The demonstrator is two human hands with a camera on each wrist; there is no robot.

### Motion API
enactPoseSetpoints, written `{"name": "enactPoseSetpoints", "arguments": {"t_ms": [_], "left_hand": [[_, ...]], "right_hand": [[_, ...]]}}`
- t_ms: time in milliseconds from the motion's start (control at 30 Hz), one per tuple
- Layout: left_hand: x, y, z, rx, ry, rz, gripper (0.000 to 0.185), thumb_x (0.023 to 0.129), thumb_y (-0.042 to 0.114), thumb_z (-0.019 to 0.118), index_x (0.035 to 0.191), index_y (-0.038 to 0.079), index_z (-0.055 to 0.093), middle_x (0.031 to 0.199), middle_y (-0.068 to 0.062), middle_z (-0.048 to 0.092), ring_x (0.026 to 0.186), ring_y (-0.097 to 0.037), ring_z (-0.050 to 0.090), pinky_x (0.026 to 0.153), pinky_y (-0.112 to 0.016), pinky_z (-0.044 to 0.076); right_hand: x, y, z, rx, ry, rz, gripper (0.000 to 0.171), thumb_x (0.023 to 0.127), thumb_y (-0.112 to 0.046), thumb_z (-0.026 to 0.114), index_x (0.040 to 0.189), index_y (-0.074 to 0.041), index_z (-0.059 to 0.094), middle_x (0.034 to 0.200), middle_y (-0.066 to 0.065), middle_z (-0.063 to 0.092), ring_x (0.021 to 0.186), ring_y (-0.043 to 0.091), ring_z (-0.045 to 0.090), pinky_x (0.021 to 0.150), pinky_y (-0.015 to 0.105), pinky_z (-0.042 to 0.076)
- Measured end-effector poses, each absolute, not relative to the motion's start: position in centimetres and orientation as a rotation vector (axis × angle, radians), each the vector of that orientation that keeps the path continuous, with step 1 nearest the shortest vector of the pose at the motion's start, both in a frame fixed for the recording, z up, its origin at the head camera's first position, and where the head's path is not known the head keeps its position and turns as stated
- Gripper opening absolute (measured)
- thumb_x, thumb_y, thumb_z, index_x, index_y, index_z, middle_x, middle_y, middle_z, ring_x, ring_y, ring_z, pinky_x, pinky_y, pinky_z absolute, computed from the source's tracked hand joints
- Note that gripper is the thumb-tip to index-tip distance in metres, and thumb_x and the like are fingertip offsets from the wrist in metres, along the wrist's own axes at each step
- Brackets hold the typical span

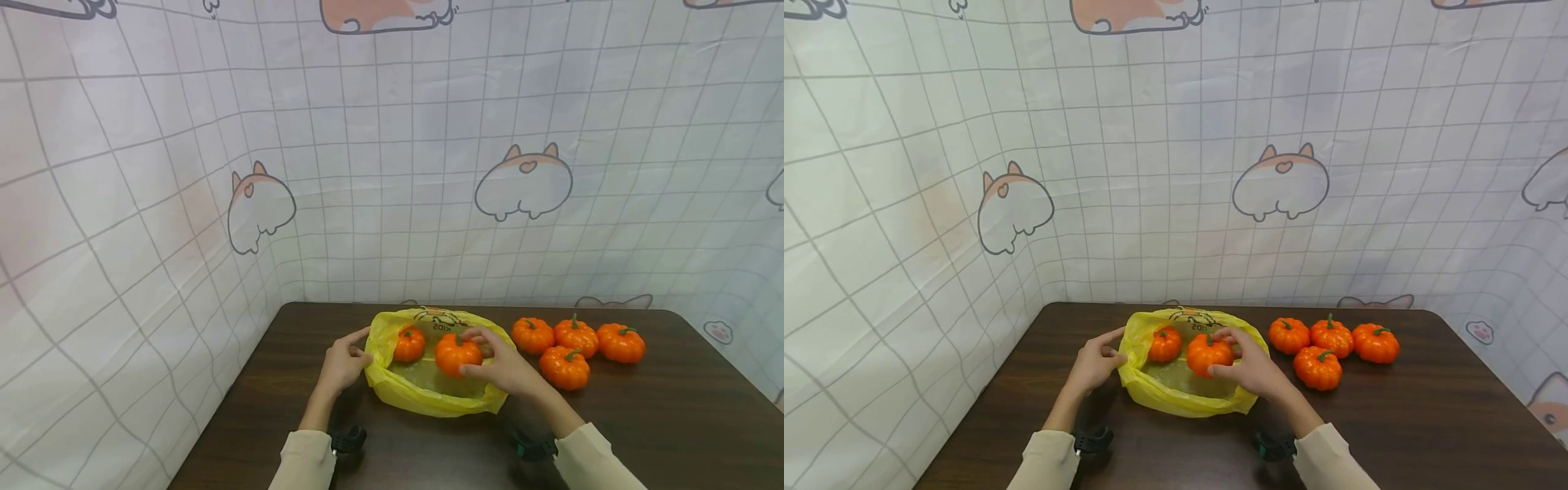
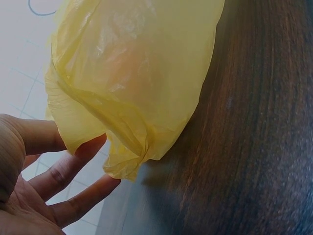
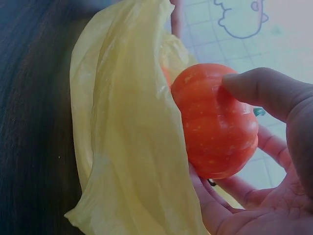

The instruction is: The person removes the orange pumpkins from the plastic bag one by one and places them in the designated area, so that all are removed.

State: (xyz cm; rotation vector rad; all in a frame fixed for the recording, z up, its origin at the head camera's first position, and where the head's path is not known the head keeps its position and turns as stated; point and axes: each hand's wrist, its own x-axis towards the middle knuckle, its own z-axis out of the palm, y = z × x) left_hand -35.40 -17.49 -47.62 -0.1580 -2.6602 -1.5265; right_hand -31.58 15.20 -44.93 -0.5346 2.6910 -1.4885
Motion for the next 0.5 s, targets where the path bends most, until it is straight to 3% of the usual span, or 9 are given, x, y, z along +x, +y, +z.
{"name": "enactPoseSetpoints", "arguments": {"t_ms": [233,500], "left_hand": [[-35.4,-17.4,-47.7,-0.137,-2.670,-1.517,0.058,0.085,0.009,0.068,0.136,0.032,0.055,0.077,-0.004,0.068,0.048,-0.013,0.042,0.044,-0.027,0.036],[-35.6,-17.3,-47.8,-0.128,-2.678,-1.505,0.057,0.085,0.010,0.068,0.136,0.032,0.055,0.078,-0.005,0.067,0.048,-0.013,0.043,0.044,-0.026,0.038]], "right_hand": [[-30.7,15.9,-44.7,-0.484,2.737,-1.431,0.054,0.079,-0.039,0.077,0.126,-0.027,0.051,0.138,0.014,0.047,0.119,0.039,0.050,0.086,0.048,0.050],[-29.9,16.8,-44.5,-0.507,2.745,-1.410,0.057,0.081,-0.041,0.075,0.129,-0.025,0.048,0.139,0.016,0.045,0.118,0.039,0.050,0.081,0.045,0.051]]}}
